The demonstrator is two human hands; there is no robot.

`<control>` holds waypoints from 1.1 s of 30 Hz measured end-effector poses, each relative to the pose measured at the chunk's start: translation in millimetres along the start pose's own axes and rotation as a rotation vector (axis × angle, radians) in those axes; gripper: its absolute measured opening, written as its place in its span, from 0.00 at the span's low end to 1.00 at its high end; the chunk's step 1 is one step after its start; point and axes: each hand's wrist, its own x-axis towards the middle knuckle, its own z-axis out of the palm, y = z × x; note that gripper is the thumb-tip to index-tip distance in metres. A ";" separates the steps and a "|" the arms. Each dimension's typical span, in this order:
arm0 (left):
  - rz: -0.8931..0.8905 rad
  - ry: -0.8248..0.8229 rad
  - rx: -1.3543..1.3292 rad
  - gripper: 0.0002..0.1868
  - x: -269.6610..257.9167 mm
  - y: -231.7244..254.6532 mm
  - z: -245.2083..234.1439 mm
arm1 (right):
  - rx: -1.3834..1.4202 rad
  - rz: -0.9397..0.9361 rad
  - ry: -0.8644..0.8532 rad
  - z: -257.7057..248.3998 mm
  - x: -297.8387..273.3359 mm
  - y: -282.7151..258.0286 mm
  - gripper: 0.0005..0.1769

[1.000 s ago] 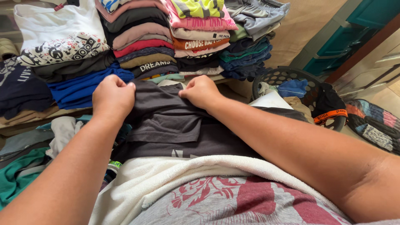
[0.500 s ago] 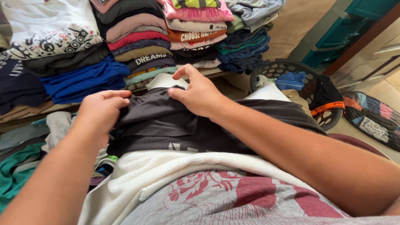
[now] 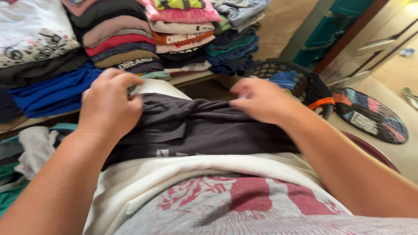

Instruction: The person folds several pieces of clothing one by one on their lap, including a dark gray t-shirt, a beige t-shirt, a blue t-shirt, and a red patterned t-shirt. Each item is smoothed, folded into a compact rectangle, and placed on a growing stack.

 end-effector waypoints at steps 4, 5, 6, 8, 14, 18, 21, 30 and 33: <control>0.146 -0.177 -0.189 0.21 7.2 46.5 6.6 | -0.104 0.308 0.232 -29.4 -72.4 96.7 0.16; 0.220 -0.175 -0.161 0.24 4.4 56.7 10.9 | -0.065 0.362 0.262 -29.4 -87.6 113.7 0.19; 0.301 -0.178 -0.136 0.27 1.5 65.8 16.2 | -0.075 0.414 0.259 -24.2 -97.8 128.1 0.23; 0.125 -0.369 -0.035 0.31 -7.6 78.9 24.8 | -0.094 0.519 0.256 -18.2 -114.6 150.6 0.33; -0.170 -0.493 0.063 0.24 -15.5 92.1 28.0 | -0.176 0.596 0.364 -10.1 -113.5 166.9 0.19; -0.169 -0.486 0.050 0.20 -19.6 87.5 20.3 | -0.332 0.359 0.533 -35.3 -134.7 193.0 0.14; 0.044 -0.463 0.112 0.30 -24.2 85.3 21.3 | -0.159 0.554 0.243 -20.5 -136.5 220.4 0.16; 0.053 -0.594 0.205 0.39 -22.1 84.2 26.6 | 1.377 1.156 0.282 7.1 -129.4 195.8 0.46; 0.045 -0.573 0.196 0.39 -24.4 82.9 26.6 | 1.474 1.224 0.183 -8.0 -135.0 160.9 0.63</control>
